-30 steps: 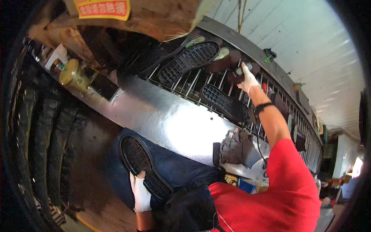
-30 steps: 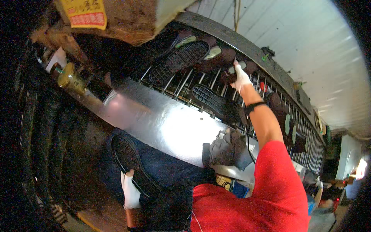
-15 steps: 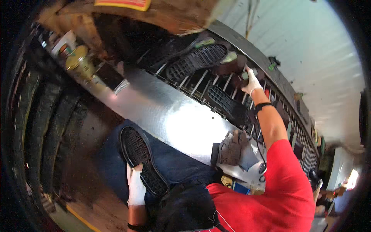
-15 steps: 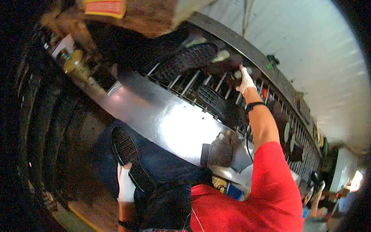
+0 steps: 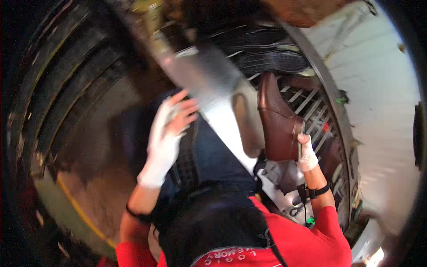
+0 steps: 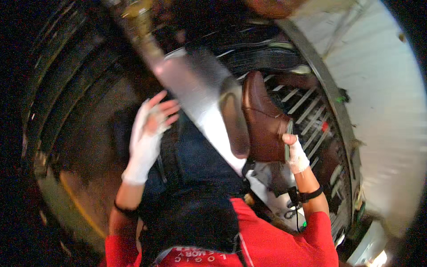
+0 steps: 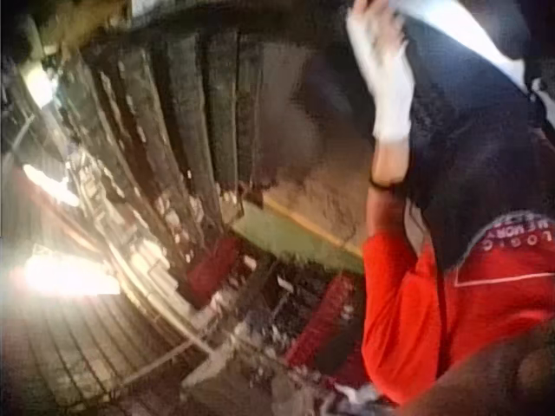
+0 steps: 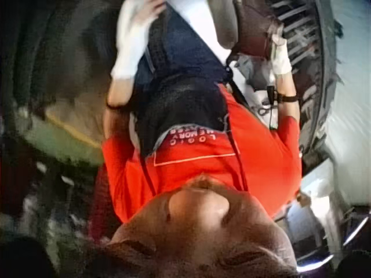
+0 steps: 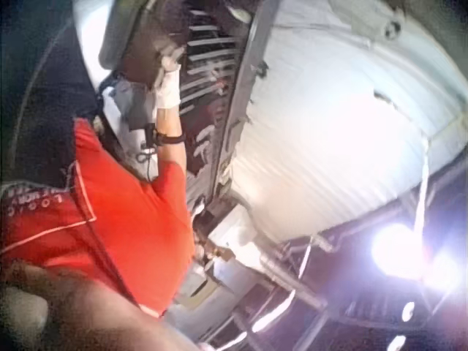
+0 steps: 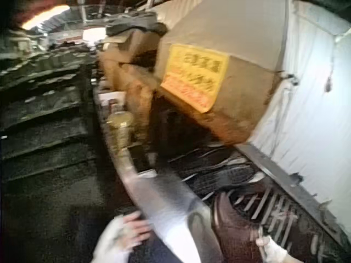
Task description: Manually attaching soles to shoe uppers and pressing them together.
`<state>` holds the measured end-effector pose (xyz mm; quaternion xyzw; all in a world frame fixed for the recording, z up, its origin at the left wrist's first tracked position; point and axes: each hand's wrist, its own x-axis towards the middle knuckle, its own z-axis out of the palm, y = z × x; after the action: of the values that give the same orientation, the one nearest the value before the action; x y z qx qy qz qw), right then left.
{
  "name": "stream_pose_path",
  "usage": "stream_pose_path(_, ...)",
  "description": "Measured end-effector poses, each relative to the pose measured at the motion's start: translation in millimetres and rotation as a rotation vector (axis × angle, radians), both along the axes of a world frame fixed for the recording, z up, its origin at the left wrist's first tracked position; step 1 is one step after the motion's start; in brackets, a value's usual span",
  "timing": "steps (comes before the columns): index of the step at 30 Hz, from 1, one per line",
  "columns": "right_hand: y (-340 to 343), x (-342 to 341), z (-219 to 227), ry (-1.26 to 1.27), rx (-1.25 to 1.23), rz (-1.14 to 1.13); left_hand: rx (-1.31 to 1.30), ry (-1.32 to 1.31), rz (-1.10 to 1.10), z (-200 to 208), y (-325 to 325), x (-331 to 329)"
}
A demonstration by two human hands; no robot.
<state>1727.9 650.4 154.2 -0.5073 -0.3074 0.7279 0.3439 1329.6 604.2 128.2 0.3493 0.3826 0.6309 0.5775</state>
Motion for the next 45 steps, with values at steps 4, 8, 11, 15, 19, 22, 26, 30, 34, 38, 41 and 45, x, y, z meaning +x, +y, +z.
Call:
stream_pose_path(4,-20,-75,-6,0.034,0.027,0.384,-0.08,-0.203,0.095,15,23,21)
stream_pose_path(8,-36,-166,11,0.345,0.207,0.555,0.048,-0.358,0.004,26,4,-20)
stream_pose_path(11,-40,-197,3,0.24,-0.033,0.539,0.169,-0.259,0.083,22,-18,-20)
stream_pose_path(15,-38,-194,10,0.119,-0.146,0.399,0.057,-0.175,0.049,14,-3,-41)
stream_pose_path(19,-32,-187,16,0.097,-0.06,0.313,0.149,1.343,0.321,-27,28,-38)
stream_pose_path(22,-22,-174,11,0.086,0.011,0.318,0.066,0.817,0.11,-37,30,-40)
stream_pose_path(26,-23,-182,26,0.136,-0.041,0.214,-0.083,-0.014,0.078,24,24,-74)
stream_pose_path(30,-30,-211,22,0.208,-0.057,0.267,0.145,-0.124,-0.075,33,6,-81)
stream_pose_path(34,-43,-226,17,0.217,-0.181,0.439,0.055,-0.301,-0.102,35,-11,-74)
stream_pose_path(38,-45,-221,13,0.165,-0.121,0.572,0.0,-0.339,-0.136,41,-15,-70)
stream_pose_path(41,-45,-227,19,0.141,-0.086,0.546,0.001,-0.223,-0.112,42,-19,-69)
stream_pose_path(45,-41,-225,14,0.143,-0.096,0.567,0.012,-0.243,-0.115,47,-21,-66)
